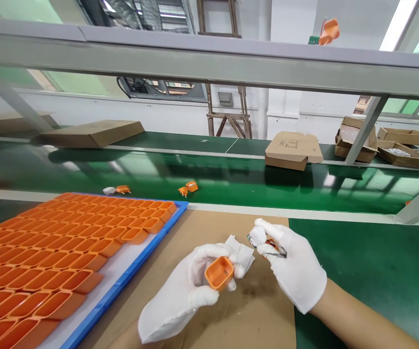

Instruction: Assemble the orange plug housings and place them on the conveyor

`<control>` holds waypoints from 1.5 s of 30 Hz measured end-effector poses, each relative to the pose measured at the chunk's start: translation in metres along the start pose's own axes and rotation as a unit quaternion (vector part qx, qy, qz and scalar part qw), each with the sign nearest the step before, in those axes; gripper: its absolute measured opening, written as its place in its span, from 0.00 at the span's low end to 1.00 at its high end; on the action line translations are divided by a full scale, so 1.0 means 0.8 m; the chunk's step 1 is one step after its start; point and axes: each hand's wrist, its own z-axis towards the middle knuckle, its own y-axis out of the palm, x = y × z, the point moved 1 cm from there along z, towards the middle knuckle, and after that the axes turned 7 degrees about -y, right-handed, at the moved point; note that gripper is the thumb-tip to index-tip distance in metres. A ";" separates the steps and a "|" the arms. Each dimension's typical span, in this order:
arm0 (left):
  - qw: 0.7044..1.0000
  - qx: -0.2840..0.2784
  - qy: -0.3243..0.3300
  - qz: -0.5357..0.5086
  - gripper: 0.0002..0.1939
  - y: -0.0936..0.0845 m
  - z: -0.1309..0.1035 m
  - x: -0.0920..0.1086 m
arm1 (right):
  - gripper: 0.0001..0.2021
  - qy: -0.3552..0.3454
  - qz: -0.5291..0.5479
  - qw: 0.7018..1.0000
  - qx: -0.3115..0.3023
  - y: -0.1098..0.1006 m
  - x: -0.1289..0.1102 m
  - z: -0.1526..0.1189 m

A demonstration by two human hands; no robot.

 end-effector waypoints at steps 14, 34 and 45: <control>0.994 0.090 0.002 0.065 0.22 -0.003 -0.003 0.001 | 0.33 -0.226 0.005 0.974 -0.011 0.017 -0.018 -0.021; 0.989 0.120 -0.077 0.037 0.16 0.023 0.010 -0.009 | 0.11 -0.058 -0.123 0.990 -0.028 0.047 0.005 -0.034; 0.996 0.057 -0.035 -0.065 0.23 0.001 0.005 -0.009 | 0.10 0.078 0.028 0.997 -0.002 0.021 -0.001 -0.007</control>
